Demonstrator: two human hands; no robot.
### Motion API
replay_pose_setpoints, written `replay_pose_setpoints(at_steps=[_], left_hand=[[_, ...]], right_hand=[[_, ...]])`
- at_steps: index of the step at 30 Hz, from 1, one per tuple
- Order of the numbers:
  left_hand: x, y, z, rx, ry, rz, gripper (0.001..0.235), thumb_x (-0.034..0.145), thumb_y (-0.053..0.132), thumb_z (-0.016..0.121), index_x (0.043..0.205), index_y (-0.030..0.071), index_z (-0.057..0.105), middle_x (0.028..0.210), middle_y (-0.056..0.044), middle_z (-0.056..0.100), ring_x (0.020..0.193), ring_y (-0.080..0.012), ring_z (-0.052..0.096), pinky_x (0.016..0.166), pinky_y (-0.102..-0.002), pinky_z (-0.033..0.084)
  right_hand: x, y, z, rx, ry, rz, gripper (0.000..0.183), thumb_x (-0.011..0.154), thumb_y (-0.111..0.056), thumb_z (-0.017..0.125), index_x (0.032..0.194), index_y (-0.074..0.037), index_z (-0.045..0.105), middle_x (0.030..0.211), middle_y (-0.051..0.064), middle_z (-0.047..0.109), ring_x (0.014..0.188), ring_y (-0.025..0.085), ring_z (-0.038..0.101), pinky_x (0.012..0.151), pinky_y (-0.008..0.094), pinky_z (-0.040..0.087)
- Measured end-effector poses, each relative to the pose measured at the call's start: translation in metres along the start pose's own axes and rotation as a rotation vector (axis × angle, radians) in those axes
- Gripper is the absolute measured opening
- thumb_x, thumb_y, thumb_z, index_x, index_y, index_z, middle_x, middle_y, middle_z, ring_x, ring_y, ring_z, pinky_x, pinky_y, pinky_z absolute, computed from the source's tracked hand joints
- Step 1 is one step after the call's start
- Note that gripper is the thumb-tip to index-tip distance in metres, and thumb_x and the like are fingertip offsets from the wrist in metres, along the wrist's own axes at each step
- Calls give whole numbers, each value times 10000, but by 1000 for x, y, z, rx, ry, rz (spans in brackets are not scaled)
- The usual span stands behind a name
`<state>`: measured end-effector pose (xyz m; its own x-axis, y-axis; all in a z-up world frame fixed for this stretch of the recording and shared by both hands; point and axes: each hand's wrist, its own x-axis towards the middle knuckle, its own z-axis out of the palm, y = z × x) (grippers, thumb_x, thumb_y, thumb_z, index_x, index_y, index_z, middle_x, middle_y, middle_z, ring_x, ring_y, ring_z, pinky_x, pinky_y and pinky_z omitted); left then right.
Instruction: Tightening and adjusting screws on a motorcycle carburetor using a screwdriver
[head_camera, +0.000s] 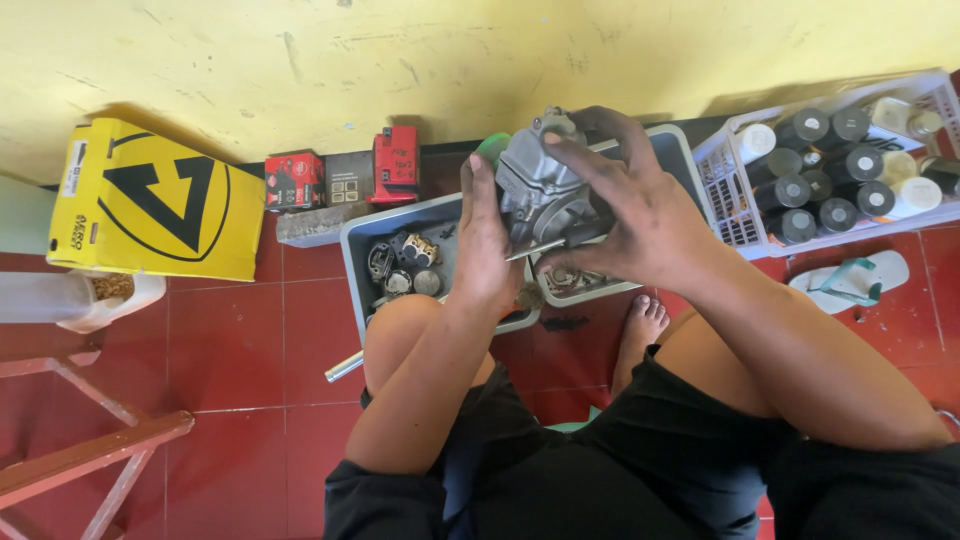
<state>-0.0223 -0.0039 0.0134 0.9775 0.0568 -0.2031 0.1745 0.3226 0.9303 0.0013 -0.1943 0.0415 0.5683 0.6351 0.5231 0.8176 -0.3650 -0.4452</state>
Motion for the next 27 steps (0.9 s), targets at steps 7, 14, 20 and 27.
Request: replay_pose_setpoints(at_steps=[7, 14, 20, 27], left_hand=[[-8, 31, 16, -13, 140, -340, 1200, 649, 797, 352, 1632, 178, 48, 1730, -20, -91, 1588, -237, 76, 1244, -469, 273], [19, -1, -15, -242, -349, 258, 697, 933, 610, 661, 1275, 46, 437, 1376, -218, 556, 1289, -329, 550, 1079, -528, 487], [30, -1, -29, 61, -633, 859, 793, 1017, 522, 693, 1645, 212, 320, 1706, -71, 319, 1517, -376, 495, 1300, -688, 477], [19, -1, -31, 77, -602, 811, 719, 1053, 509, 641, 1607, 135, 374, 1687, -129, 367, 1601, -351, 412, 1402, -546, 377]], right_hand=[[0, -4, 0, -178, 11, 67, 1165, 772, -359, 1054, 1626, -144, 292, 1532, 281, 352, 886, 272, 655, 543, 331, 610], [5, 8, -20, -41, 197, -25, 967, 753, -336, 913, 1509, 7, 417, 1437, 302, 552, 1296, 420, 586, 1142, 549, 510], [2, 7, 0, 132, 204, -72, 860, 779, -484, 818, 1423, -11, 499, 1319, 190, 617, 1225, 332, 598, 1138, 506, 485], [-4, -6, 3, 91, 183, -87, 894, 707, -472, 920, 1375, -7, 551, 1339, 180, 619, 1215, 359, 588, 1055, 516, 528]])
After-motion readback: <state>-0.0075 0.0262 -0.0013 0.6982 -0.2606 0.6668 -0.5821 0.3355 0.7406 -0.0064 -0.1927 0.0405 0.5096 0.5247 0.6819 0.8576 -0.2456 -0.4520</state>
